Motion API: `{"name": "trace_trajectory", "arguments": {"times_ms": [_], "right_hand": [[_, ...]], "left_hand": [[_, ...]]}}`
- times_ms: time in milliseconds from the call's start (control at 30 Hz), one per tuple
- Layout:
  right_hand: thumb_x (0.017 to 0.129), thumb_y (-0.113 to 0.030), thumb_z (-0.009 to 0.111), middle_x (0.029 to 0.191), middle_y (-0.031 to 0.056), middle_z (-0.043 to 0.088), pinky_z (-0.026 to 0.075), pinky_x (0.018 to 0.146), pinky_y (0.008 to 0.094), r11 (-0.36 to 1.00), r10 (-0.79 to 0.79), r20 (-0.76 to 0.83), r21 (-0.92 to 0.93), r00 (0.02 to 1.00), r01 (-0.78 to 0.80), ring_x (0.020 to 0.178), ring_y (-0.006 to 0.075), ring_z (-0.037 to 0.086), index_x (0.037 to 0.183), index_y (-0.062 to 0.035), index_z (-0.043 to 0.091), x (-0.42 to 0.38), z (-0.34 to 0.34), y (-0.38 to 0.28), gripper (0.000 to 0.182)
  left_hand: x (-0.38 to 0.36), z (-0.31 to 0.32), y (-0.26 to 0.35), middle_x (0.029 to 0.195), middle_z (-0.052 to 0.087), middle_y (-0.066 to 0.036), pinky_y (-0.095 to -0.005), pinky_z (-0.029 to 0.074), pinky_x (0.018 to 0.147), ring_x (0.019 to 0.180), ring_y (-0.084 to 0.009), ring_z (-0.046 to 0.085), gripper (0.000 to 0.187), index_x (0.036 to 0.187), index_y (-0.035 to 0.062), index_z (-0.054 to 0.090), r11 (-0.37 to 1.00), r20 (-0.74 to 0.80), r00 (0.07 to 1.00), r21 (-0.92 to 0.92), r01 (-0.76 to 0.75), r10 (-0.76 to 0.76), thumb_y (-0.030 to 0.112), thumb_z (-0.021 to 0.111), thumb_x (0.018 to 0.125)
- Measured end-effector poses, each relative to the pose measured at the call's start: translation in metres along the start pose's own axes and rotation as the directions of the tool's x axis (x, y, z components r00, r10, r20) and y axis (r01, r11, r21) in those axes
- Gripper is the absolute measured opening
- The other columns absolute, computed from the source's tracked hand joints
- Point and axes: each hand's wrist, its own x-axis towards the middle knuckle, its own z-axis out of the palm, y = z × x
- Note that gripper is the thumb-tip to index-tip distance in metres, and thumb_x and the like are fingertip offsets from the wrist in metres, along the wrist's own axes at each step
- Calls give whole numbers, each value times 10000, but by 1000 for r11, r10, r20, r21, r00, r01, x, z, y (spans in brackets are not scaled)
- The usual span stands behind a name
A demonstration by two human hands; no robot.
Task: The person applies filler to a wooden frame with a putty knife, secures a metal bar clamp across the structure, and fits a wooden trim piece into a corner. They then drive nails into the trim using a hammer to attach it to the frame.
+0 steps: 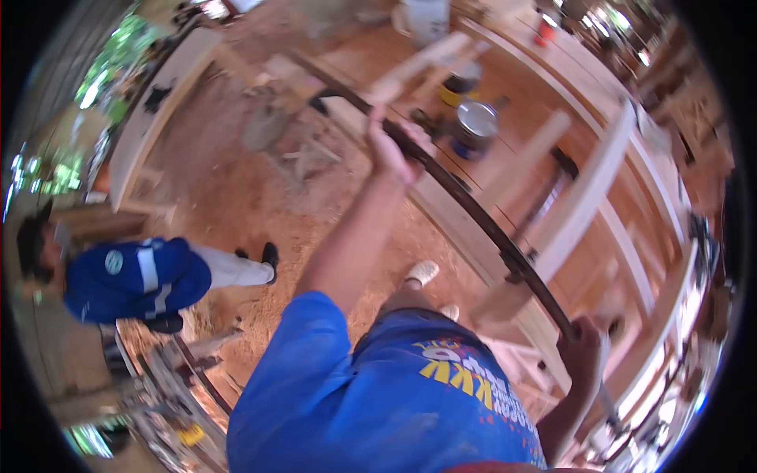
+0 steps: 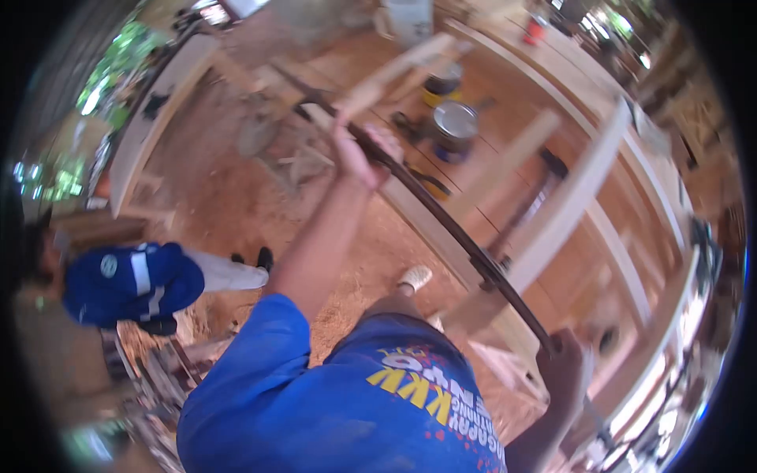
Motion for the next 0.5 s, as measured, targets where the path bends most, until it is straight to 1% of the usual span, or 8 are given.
{"name": "trace_trajectory", "arguments": {"times_ms": [67,133,200,267,300,367,467,500], "right_hand": [[733,-99,762,703,179,645,509,653,490,999,22,47,-33,999,-21,686,390,656,796,-26,656,-1,-2,0,143],[733,-163,774,707,147,680,500,693,507,999,20,107,-33,994,-17,723,400,660,833,-67,688,0,-7,0,163],[735,-174,791,699,163,664,494,704,517,997,-48,48,-54,998,51,717,416,646,825,-55,681,-4,-3,0,186],[735,-184,805,693,177,649,487,711,527,995,-87,43,-46,995,89,712,428,633,818,-43,676,-5,-1,0,208],[735,-188,810,690,183,643,483,713,532,996,-83,65,-31,994,85,709,432,627,814,-38,673,-5,-1,1,218],[754,-213,822,685,199,626,467,712,549,996,-77,106,-26,991,80,708,442,618,806,-25,670,-5,-9,-5,247],[779,-258,830,698,202,631,464,706,556,997,-72,136,2,988,73,719,444,622,803,-29,672,-6,-15,-8,279],[782,-268,832,705,204,634,464,706,557,995,-99,101,-15,990,101,726,444,625,804,-30,675,-8,-13,-6,286]], "left_hand": [[-4,-1,0,564,477,37,-262,394,464,486,-120,487,568,650,205,461,999,8,999,-39,-31,32,701,628,873],[-7,0,-6,637,547,24,-294,461,515,537,-157,577,531,750,168,532,997,-113,992,-51,-55,48,664,665,887],[-22,-13,-34,721,609,13,-285,504,594,696,-151,666,439,896,154,577,958,101,981,220,-183,164,575,699,915],[-55,-25,-67,862,654,-1,-299,531,697,833,-145,679,415,952,144,578,908,126,992,418,-26,-30,539,703,929],[-67,-34,-92,1008,665,-2,-308,527,813,936,-164,681,570,1204,92,557,843,68,996,537,18,-64,568,702,927],[-120,-20,-122,1096,649,-20,-272,499,865,968,-167,671,808,1426,18,396,666,16,997,745,41,-80,548,738,921],[-128,-18,-164,1053,647,-37,-253,481,902,1001,-151,652,981,1520,-51,220,707,322,942,689,-160,-100,489,777,919],[-133,-12,-168,1005,642,-44,-244,500,819,937,-119,641,836,1428,-46,321,730,294,953,667,-149,-74,414,801,922]]}}
